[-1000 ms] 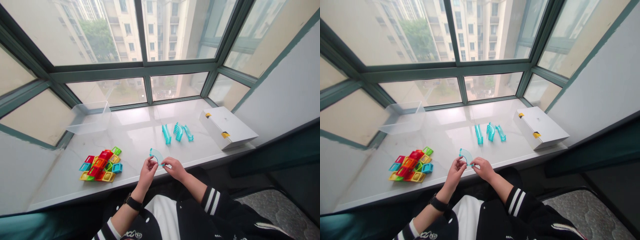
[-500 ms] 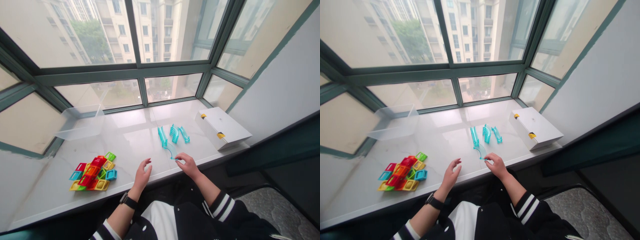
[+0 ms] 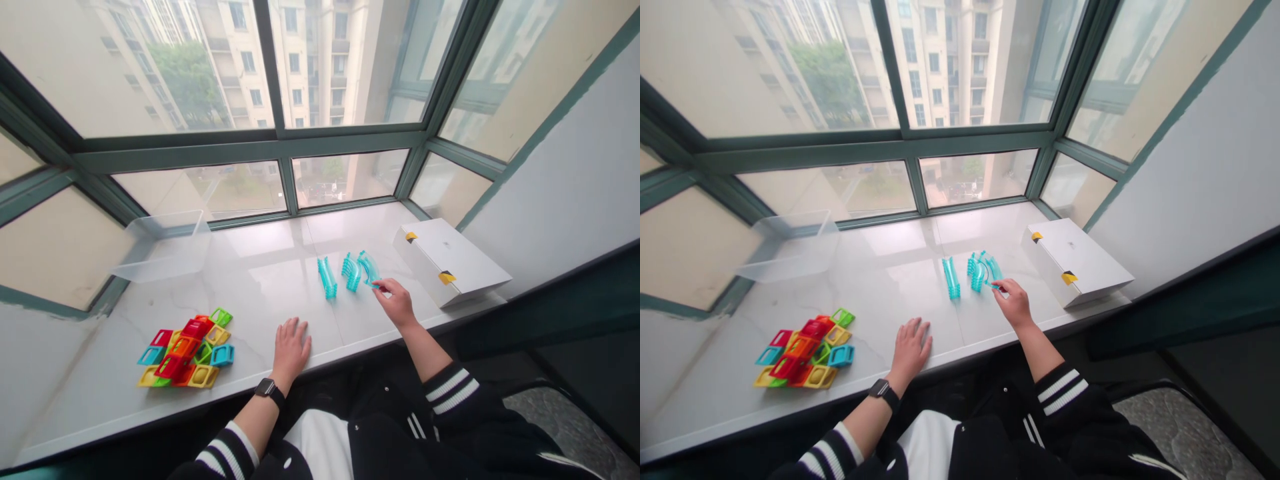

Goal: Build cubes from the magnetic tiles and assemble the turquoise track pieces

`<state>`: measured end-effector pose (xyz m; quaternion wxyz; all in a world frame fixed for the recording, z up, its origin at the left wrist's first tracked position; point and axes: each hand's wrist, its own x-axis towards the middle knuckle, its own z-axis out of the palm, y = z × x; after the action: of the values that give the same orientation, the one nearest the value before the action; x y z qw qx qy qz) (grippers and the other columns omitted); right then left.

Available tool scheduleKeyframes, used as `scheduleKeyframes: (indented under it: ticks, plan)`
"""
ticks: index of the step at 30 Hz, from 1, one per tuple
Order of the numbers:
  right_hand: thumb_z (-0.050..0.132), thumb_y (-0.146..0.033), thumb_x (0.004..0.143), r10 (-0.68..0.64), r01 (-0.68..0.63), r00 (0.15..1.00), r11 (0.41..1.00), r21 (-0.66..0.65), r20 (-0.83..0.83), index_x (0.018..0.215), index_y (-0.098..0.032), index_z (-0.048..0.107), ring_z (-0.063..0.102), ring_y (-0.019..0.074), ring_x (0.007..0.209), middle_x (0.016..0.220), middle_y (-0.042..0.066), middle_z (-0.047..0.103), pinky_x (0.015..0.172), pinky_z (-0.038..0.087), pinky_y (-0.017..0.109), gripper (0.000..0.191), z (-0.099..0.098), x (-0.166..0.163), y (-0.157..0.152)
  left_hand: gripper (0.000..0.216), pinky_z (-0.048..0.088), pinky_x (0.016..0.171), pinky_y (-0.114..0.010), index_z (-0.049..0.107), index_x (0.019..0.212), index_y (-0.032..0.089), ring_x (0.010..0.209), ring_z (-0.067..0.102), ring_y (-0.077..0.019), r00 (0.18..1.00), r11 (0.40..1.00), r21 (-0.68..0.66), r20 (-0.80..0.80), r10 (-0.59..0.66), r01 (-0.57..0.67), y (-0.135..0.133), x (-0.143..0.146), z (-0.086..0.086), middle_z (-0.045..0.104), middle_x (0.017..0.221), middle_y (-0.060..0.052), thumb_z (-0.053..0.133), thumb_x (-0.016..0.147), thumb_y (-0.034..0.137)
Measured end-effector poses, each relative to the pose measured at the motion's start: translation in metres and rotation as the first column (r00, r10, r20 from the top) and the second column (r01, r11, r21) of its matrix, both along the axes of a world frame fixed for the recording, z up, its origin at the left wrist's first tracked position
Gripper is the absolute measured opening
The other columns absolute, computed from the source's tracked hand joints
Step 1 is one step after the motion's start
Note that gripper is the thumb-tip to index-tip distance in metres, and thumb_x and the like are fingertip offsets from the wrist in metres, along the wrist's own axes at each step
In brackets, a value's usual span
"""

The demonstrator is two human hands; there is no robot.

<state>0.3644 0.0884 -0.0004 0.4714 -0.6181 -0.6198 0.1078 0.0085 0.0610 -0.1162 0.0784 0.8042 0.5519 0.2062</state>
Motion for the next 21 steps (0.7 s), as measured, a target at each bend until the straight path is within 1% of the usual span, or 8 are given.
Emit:
scheduleKeyframes:
  ticks: [5,10,15,21]
  plan:
    - [0.064,-0.034,0.092,-0.015,0.015,0.999,1.000,-0.007,0.033,0.101,-0.023,0.079,0.069,0.0223,0.081,0.099,0.008,0.076,0.083,0.059,0.039,0.021,-0.001,-0.002,0.034,0.043,0.027,0.125,-0.060,0.064,0.140,0.023,0.146,0.045,-0.0358,1.000,1.000,0.001,-0.001,0.005,-0.005,0.000,0.001,0.002,0.057,0.150,-0.016,0.050,0.101,0.035]
    - [0.063,-0.031,0.091,-0.009,0.011,0.998,0.999,-0.045,0.064,0.101,-0.023,0.079,0.069,0.0217,0.080,0.098,0.007,0.076,0.084,0.058,0.039,0.021,-0.008,-0.008,0.057,0.043,0.027,0.126,-0.061,0.063,0.140,0.023,0.146,0.044,-0.0357,1.000,1.000,-0.003,-0.006,0.010,-0.010,-0.001,0.002,0.003,0.056,0.151,-0.016,0.051,0.101,0.033]
    - [0.061,-0.029,0.089,0.008,-0.001,0.998,0.995,-0.103,0.067,0.101,-0.023,0.079,0.069,0.0223,0.081,0.099,0.008,0.076,0.084,0.058,0.039,0.022,-0.018,-0.008,0.069,0.042,0.027,0.126,-0.060,0.065,0.138,0.025,0.145,0.046,-0.0349,1.000,1.000,-0.011,0.019,0.021,-0.021,-0.002,0.004,0.007,0.058,0.149,-0.015,0.054,0.098,0.032]
    - [0.061,-0.028,0.088,0.003,0.007,0.997,0.993,-0.120,0.083,0.100,-0.023,0.079,0.069,0.0221,0.080,0.100,0.008,0.076,0.083,0.058,0.039,0.022,-0.026,-0.008,0.071,0.042,0.026,0.126,-0.060,0.066,0.137,0.024,0.145,0.045,-0.0361,0.998,0.999,-0.044,0.053,0.027,-0.025,-0.002,0.004,0.009,0.057,0.150,-0.016,0.055,0.098,0.031]
